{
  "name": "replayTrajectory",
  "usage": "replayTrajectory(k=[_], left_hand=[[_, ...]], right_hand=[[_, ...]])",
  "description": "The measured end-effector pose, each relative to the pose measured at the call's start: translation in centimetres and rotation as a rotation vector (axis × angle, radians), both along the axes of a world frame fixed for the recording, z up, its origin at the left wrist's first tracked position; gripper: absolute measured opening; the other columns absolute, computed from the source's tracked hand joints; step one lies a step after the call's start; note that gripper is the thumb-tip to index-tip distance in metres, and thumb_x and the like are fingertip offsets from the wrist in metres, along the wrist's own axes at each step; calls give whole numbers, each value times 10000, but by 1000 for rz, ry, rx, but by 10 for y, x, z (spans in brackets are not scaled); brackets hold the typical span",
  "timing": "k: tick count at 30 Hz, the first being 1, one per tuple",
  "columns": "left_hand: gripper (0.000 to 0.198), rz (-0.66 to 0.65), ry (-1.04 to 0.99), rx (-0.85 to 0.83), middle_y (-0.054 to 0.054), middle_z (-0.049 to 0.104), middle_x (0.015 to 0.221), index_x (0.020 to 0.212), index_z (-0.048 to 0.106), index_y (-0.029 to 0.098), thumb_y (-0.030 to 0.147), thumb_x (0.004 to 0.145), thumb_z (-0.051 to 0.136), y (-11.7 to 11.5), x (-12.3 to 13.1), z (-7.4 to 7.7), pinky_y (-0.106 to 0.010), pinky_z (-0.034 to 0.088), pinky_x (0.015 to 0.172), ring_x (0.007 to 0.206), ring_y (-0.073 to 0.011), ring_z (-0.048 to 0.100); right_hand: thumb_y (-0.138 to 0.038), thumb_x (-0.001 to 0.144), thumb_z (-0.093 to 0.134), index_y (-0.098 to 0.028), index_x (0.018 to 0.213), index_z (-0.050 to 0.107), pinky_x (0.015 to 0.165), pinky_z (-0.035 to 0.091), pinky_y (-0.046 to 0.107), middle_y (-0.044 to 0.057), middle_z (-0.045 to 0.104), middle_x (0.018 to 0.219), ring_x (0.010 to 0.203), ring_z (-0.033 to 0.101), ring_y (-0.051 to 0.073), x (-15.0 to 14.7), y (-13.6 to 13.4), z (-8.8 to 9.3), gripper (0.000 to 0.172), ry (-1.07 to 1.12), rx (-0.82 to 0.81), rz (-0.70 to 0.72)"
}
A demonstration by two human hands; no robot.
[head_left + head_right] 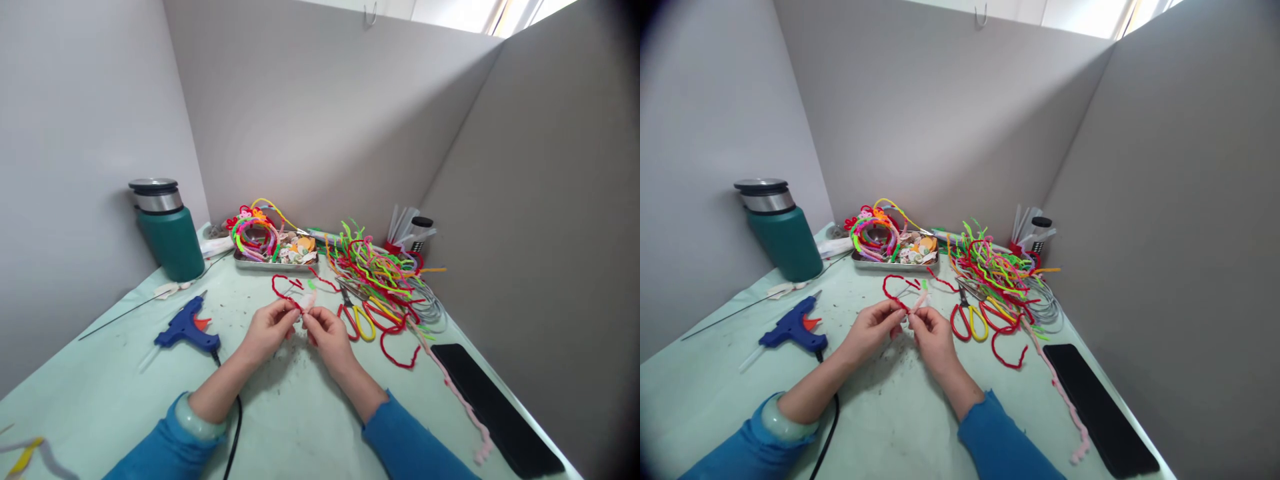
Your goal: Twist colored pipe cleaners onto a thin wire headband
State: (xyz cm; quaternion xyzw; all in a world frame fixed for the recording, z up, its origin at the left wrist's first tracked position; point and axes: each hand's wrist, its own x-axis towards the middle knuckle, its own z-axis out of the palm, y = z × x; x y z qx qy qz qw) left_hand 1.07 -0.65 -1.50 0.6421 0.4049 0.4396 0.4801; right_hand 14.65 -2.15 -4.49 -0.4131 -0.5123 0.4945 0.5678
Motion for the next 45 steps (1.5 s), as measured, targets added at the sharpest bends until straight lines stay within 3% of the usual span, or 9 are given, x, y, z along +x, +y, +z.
replayTrajectory(k=[12,19,26,30,34,36,41,45], left_hand=[[159,2,62,62,36,496,531,735,556,137,285,774,513,1,-1,-4,-186,346,465,472,-83,454],[156,60,263,318,-9,574,652,753,610,142,247,791,502,-2,-2,-5,-195,372,552,587,-101,497],[235,106,205,158,18,524,566,721,610,128,356,752,563,5,-2,-11,-185,307,461,491,-79,402],[229,124,232,176,16,530,582,717,603,132,352,757,551,7,-3,-12,-185,306,470,505,-82,415],[223,145,327,227,34,500,544,711,591,143,349,770,527,2,-2,-8,-186,284,455,469,-75,385],[182,155,394,276,42,495,528,716,589,150,304,774,513,-1,-2,-6,-187,284,461,457,-72,377],[140,89,539,402,31,562,588,760,609,169,140,735,474,-6,-1,-6,-192,313,515,504,-82,437],[164,59,585,426,7,623,669,787,617,173,138,748,462,-6,0,-7,-202,337,555,560,-99,494]], right_hand=[[-349,725,604,-165,683,528,389,234,189,-66,446,509,410,329,56,-3,-1,5,203,80,-78,-30],[-348,737,588,-169,679,503,381,218,190,-86,384,448,389,297,57,-3,1,1,206,65,-84,-62],[-351,746,583,-164,698,529,381,254,187,-69,430,491,398,350,62,0,0,2,200,-35,-62,-38],[-387,777,539,-166,725,555,395,286,197,-43,501,573,413,388,68,4,1,2,227,-110,-16,-8],[-354,799,525,-168,681,571,482,337,218,-27,497,561,517,441,106,7,-3,5,225,-338,145,-217],[-308,814,513,-171,717,580,544,364,230,0,545,647,603,482,125,7,-7,9,182,-421,247,-280],[-239,813,520,-187,851,598,593,390,245,21,564,760,652,507,135,3,-11,15,101,-514,366,-213],[-201,807,503,-184,778,577,589,385,246,15,553,724,651,503,138,3,-9,12,82,-539,373,-221]])
